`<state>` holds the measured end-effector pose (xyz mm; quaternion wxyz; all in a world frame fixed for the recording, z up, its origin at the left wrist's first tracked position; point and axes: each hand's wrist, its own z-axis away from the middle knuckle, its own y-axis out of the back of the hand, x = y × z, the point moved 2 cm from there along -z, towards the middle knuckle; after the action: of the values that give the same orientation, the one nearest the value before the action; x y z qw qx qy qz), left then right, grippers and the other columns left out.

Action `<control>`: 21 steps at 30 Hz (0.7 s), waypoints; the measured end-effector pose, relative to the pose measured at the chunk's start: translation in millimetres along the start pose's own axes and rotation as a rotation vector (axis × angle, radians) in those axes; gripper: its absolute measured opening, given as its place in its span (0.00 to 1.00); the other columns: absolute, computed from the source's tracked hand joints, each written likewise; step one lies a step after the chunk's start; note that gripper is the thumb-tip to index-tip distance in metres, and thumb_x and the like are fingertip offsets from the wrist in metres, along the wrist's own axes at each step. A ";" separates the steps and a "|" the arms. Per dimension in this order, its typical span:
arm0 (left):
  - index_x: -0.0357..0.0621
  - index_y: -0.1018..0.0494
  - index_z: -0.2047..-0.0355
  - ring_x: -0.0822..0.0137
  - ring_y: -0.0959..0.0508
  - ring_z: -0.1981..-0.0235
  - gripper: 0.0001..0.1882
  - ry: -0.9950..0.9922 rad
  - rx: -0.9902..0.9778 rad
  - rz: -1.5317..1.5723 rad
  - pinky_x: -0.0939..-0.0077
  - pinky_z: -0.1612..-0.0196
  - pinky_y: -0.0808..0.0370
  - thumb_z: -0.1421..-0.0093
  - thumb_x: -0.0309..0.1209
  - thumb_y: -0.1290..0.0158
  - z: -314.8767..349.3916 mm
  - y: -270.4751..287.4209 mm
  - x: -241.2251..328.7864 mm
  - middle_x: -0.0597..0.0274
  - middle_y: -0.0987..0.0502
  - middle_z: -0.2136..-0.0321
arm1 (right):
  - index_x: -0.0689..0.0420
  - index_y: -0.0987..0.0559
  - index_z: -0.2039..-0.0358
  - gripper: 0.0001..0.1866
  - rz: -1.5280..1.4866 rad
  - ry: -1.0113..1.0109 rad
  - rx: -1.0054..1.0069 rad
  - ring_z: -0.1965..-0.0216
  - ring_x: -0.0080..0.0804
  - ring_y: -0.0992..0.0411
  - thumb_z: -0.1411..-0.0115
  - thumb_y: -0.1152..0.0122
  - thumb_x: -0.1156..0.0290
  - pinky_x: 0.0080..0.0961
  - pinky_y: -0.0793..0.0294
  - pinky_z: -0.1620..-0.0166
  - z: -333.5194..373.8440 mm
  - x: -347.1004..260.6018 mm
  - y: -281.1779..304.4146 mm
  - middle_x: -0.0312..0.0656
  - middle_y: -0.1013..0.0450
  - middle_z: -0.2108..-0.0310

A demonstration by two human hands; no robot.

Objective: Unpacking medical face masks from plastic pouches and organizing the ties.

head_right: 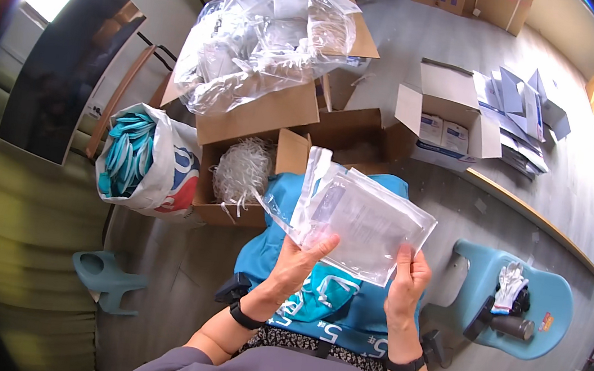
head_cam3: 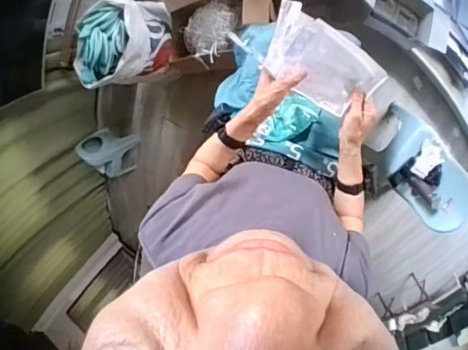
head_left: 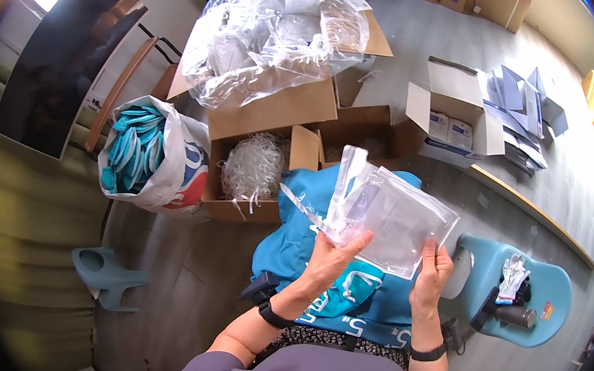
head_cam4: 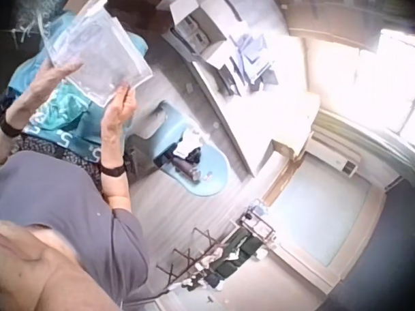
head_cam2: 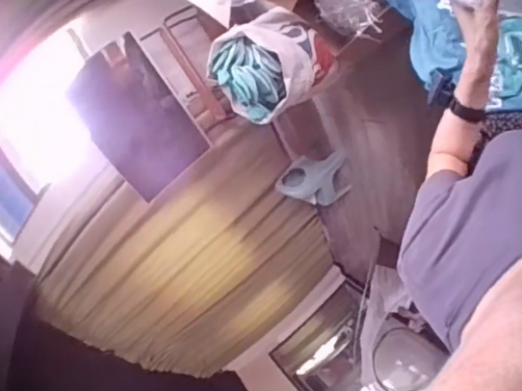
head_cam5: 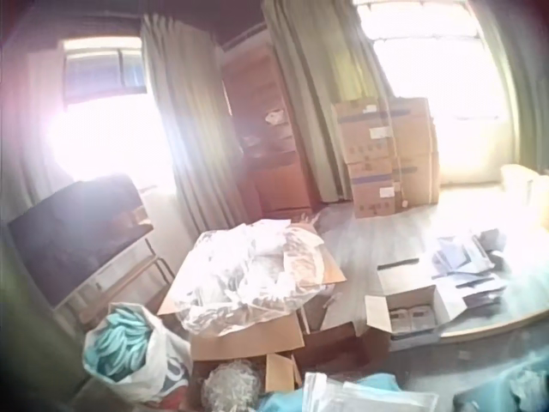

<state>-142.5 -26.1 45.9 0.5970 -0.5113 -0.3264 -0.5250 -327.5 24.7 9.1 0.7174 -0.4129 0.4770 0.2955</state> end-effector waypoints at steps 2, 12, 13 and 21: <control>0.33 0.27 0.49 0.73 0.25 0.55 0.19 -0.030 0.063 -0.107 0.76 0.50 0.27 0.39 0.27 0.39 -5.9 11.0 1.4 0.63 0.22 0.57 | 0.63 0.21 0.58 0.16 0.032 -0.051 -0.078 0.68 0.16 0.30 0.28 0.50 0.63 0.14 0.33 0.66 -3.3 9.2 4.5 0.34 0.23 0.66; 0.54 0.27 0.73 0.81 0.36 0.88 0.10 -0.163 0.438 0.021 0.87 0.87 0.42 0.45 0.33 0.34 -186.6 101.5 165.6 0.75 0.32 0.84 | 0.62 0.20 0.61 0.19 0.100 -0.184 -0.045 0.70 0.21 0.26 0.28 0.53 0.60 0.15 0.34 0.74 -9.8 17.8 10.7 0.40 0.21 0.70; 0.52 0.27 0.71 0.80 0.35 0.88 0.11 -0.233 0.323 0.124 0.87 0.88 0.42 0.44 0.34 0.34 -221.8 133.8 184.2 0.74 0.32 0.85 | 0.62 0.20 0.61 0.19 0.125 -0.192 -0.064 0.71 0.21 0.26 0.28 0.53 0.61 0.15 0.34 0.74 -8.2 18.7 11.9 0.39 0.21 0.70; 0.37 0.28 0.48 0.71 0.21 0.59 0.19 -0.145 -0.126 -0.329 0.82 0.65 0.26 0.36 0.35 0.44 -191.4 80.3 113.0 0.60 0.21 0.55 | 0.61 0.19 0.60 0.14 0.207 -0.236 -0.008 0.71 0.19 0.27 0.30 0.50 0.65 0.14 0.34 0.74 -0.1 25.5 29.9 0.37 0.22 0.71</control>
<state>-66.9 -247.7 78.5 0.4447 -0.5240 -0.4142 -0.5967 -342.6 39.9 -23.9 0.7325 -0.3270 0.4282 0.4161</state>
